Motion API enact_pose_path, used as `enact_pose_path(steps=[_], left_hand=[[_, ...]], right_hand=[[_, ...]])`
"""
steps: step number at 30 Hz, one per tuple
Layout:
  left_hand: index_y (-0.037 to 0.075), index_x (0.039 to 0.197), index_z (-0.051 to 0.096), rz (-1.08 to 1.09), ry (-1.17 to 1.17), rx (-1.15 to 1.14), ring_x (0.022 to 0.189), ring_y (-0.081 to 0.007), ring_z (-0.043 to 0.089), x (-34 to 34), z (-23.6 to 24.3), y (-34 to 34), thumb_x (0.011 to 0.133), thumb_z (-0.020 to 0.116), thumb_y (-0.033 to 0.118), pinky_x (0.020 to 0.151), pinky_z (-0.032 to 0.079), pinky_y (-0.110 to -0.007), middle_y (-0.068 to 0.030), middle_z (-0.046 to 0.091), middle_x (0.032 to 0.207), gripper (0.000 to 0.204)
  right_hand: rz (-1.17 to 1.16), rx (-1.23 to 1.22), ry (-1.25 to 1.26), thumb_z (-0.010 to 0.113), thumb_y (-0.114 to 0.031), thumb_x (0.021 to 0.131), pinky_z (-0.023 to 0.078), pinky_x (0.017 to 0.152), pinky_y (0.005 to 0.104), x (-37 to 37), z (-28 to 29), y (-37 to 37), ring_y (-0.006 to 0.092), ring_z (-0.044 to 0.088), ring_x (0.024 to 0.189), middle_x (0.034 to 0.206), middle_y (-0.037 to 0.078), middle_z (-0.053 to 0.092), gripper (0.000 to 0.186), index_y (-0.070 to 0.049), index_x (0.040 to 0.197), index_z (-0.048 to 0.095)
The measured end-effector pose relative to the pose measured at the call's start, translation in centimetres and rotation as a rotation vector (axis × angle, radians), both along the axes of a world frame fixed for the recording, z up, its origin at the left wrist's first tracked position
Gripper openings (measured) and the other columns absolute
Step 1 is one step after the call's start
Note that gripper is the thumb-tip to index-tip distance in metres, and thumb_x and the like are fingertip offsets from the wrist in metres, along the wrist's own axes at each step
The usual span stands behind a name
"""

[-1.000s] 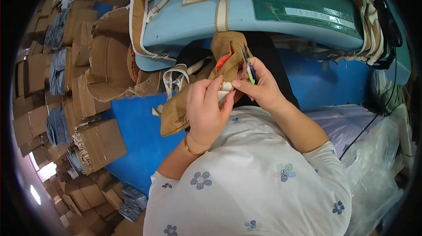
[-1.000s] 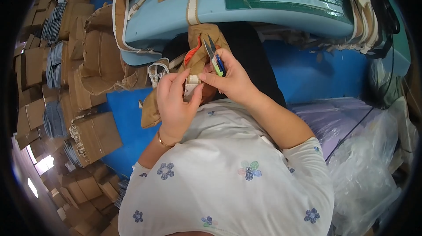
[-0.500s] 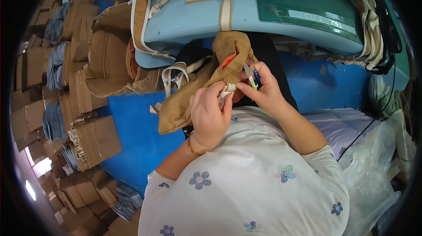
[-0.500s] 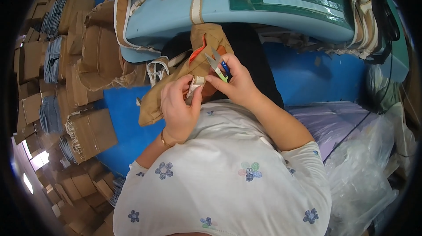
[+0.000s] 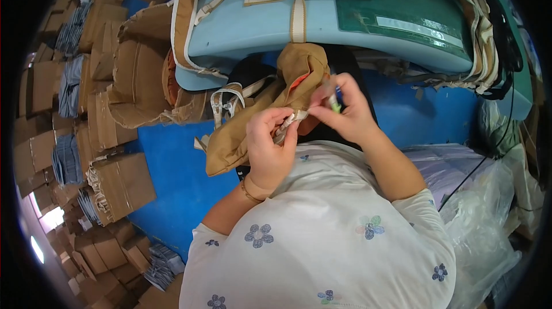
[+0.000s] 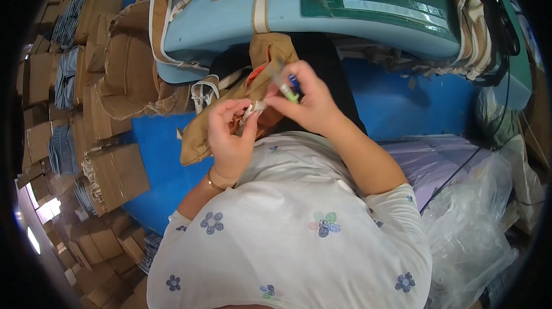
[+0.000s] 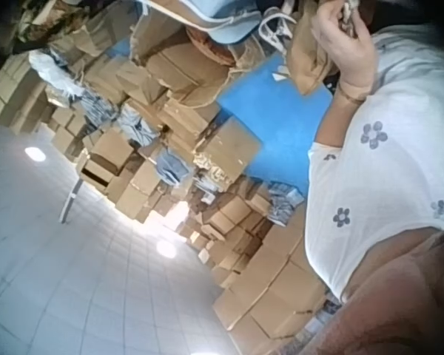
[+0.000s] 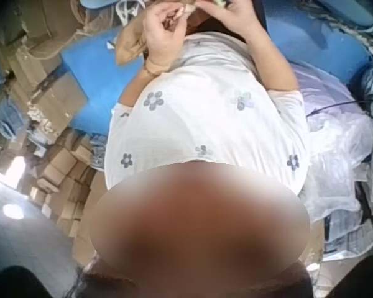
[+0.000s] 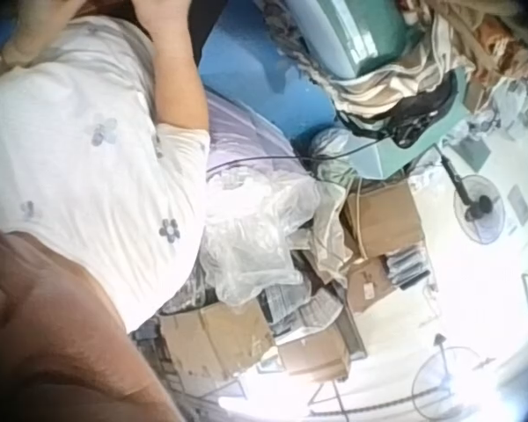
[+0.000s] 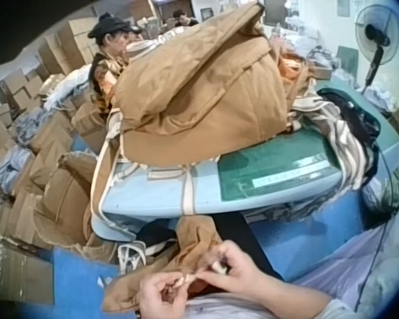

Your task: Trim excess threads from a canvas bag using snips.

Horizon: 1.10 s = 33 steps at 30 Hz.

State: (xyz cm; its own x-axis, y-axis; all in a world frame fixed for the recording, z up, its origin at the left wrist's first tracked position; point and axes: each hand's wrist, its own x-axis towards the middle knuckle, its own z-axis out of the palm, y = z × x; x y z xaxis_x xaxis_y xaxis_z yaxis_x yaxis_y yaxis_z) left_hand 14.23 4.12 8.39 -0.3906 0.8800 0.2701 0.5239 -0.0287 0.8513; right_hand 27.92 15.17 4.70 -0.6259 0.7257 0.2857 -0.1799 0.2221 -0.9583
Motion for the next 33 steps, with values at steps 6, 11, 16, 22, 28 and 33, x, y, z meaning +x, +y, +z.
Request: enact_pose_path(steps=[6,11,16,22,28,33], left_hand=[[0.002,0.107,0.045,-0.027,-0.354,-0.119,0.082,-0.0085,0.055,-1.3,0.7,0.3,0.081,0.066,-0.001,0.072,0.045,-0.021,-0.0064,0.062,0.097,0.033],[0.002,0.105,0.044,-0.025,-0.403,-0.099,0.081,-0.0066,0.052,-1.2,0.6,0.5,0.082,0.066,-0.001,0.071,0.045,-0.02,-0.0058,0.062,0.097,0.032],[0.003,0.104,0.043,-0.033,-0.425,-0.053,0.081,-0.0066,0.052,-1.0,0.0,0.5,0.083,0.064,-0.002,0.07,0.045,-0.02,-0.0061,0.061,0.098,0.03],[0.003,0.104,0.043,-0.038,-0.464,-0.063,0.08,-0.0064,0.051,-0.8,0.1,0.5,0.083,0.063,-0.003,0.07,0.044,-0.02,-0.0057,0.061,0.098,0.03],[0.002,0.104,0.045,-0.04,-0.469,-0.073,0.08,-0.0064,0.052,-0.5,0.3,0.4,0.084,0.062,-0.002,0.069,0.044,-0.019,-0.0048,0.061,0.096,0.027],[0.001,0.107,0.047,-0.064,-0.423,-0.129,0.085,-0.0079,0.052,-0.6,0.8,0.5,0.085,0.06,-0.005,0.077,0.043,-0.02,-0.006,0.058,0.1,0.026]], right_hand=[[-0.137,0.032,-0.329,0.076,-0.013,0.077,0.045,0.061,0.0251,3.4,0.7,0.6,0.0109,0.055,0.069,0.08,0.003,0.057,0.034,-0.005,0.1,0.052],[-0.134,0.416,-0.401,0.078,-0.013,0.07,0.046,0.054,0.0276,2.7,2.1,-0.8,0.0187,0.057,0.061,0.072,0.006,0.057,0.045,-0.008,0.11,0.061],[-0.201,0.698,-0.481,0.077,-0.014,0.065,0.043,0.047,0.0283,2.8,2.0,-0.9,0.017,0.054,0.053,0.068,0.002,0.055,0.058,-0.01,0.12,0.06],[-0.213,0.82,-0.579,0.076,-0.016,0.063,0.041,0.046,0.029,3.0,2.5,-1.1,0.0168,0.052,0.052,0.068,0.001,0.053,0.061,-0.011,0.122,0.059],[-0.232,0.825,-0.574,0.075,-0.016,0.065,0.041,0.046,0.0285,3.2,2.7,-1.1,0.016,0.051,0.051,0.067,0.0,0.052,0.059,-0.011,0.121,0.06],[-0.241,0.863,-0.59,0.075,-0.016,0.065,0.04,0.045,0.0286,3.2,3.0,-1.1,0.0159,0.05,0.05,0.066,0.0,0.051,0.058,-0.011,0.121,0.06]])
